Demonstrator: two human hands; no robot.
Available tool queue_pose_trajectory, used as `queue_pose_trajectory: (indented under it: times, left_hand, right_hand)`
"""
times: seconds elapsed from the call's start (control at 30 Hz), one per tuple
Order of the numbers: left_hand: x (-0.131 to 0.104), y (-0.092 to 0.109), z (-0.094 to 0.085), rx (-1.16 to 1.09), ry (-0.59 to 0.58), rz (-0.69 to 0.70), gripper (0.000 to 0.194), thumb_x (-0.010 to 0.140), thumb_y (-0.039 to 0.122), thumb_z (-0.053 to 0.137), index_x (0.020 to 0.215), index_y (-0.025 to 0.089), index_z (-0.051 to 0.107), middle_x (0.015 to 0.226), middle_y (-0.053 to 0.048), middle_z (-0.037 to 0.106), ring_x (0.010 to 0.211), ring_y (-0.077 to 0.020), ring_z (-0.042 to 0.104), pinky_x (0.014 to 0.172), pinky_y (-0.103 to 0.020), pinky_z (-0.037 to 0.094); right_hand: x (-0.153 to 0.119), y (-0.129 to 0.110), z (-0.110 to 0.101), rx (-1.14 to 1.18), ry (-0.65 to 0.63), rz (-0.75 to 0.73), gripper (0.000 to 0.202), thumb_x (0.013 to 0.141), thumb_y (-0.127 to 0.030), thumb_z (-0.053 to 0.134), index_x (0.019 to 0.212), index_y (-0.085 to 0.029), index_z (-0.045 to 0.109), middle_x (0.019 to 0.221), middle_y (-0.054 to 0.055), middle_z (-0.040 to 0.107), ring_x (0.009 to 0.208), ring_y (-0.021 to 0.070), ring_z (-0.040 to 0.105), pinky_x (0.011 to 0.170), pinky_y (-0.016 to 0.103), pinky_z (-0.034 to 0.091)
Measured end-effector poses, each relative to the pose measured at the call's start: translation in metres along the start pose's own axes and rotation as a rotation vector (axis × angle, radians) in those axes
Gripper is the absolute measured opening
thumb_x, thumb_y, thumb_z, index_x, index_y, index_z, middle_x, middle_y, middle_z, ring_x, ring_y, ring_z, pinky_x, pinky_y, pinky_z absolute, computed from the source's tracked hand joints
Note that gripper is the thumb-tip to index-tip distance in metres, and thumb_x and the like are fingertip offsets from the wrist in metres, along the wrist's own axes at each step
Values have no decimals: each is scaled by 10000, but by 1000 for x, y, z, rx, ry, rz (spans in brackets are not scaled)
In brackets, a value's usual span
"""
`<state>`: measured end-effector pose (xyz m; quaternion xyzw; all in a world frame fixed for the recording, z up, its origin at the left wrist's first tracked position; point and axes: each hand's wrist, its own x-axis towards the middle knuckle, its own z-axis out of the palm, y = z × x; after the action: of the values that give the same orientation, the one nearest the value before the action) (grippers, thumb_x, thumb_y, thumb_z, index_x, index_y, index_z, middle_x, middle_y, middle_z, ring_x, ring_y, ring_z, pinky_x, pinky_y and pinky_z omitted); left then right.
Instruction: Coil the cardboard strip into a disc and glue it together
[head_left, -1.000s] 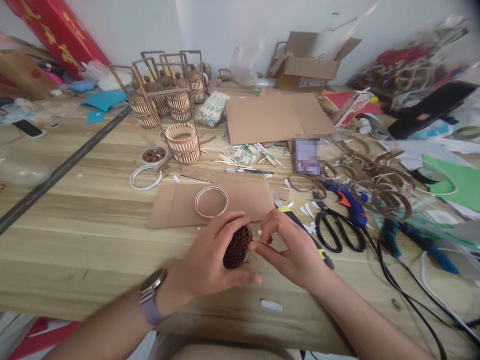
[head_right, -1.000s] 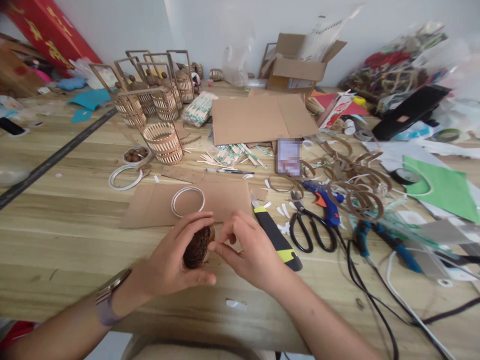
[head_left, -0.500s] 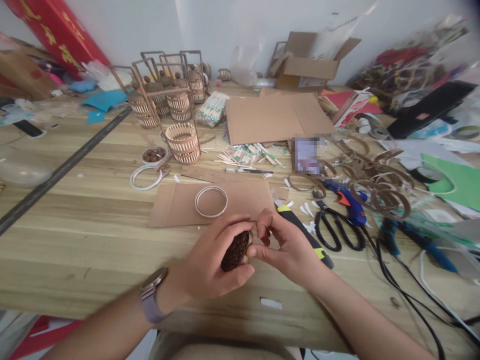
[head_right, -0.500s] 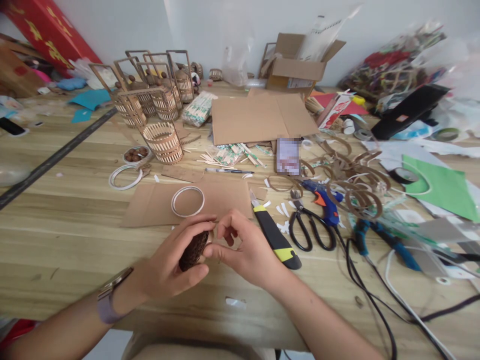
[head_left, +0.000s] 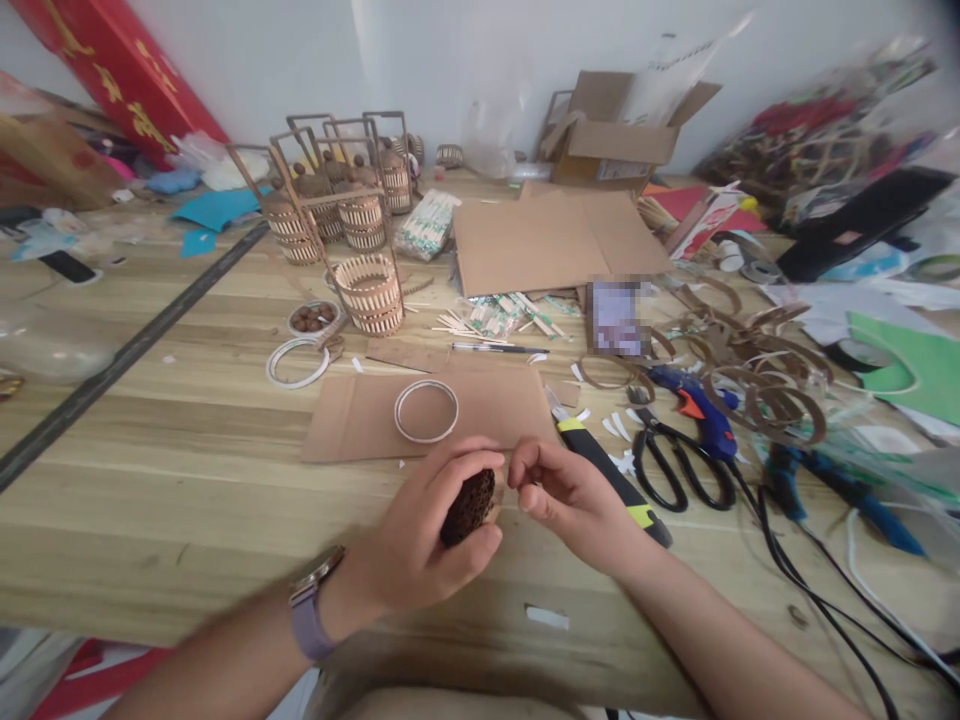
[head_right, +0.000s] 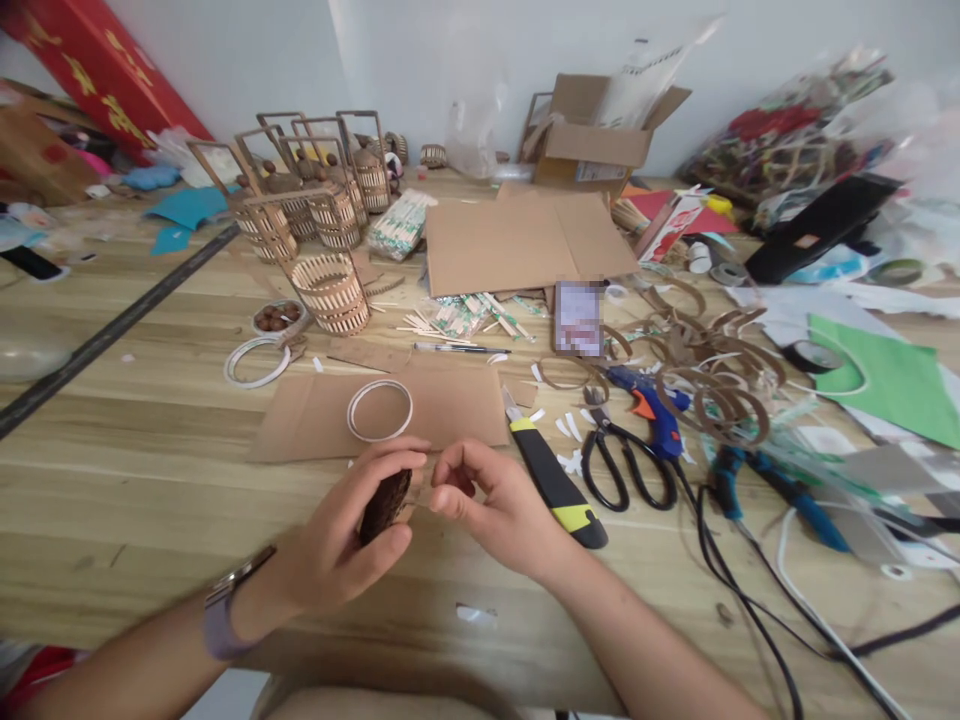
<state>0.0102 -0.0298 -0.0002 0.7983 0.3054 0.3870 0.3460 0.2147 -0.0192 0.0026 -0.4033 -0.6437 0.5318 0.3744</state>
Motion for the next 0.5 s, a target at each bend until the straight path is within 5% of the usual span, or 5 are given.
queue_pose_trajectory:
  times: [0.27,0.5]
  left_hand:
    - [-6,-1,-2,-75,25,-160,389,975,225,448,1362,263,432,1437,-125,483,1336,-266,466,1097,-435,385]
    - [-11,-10,-5,-218,74,-179,306,974,372,465,1247,253,534,1237,-106,603,1106,-267,596,948,-415,497]
  right_hand:
    - [3,-2,-16,-639,250,-142,369,960,-430,526,663,-211,536,602,-15,527,557,125,474,529,243,353]
    - [7,11,-40,-880,364,-110,288,959,-340,520,712,-211,593,634,12,591,586,155,544,579,265,390]
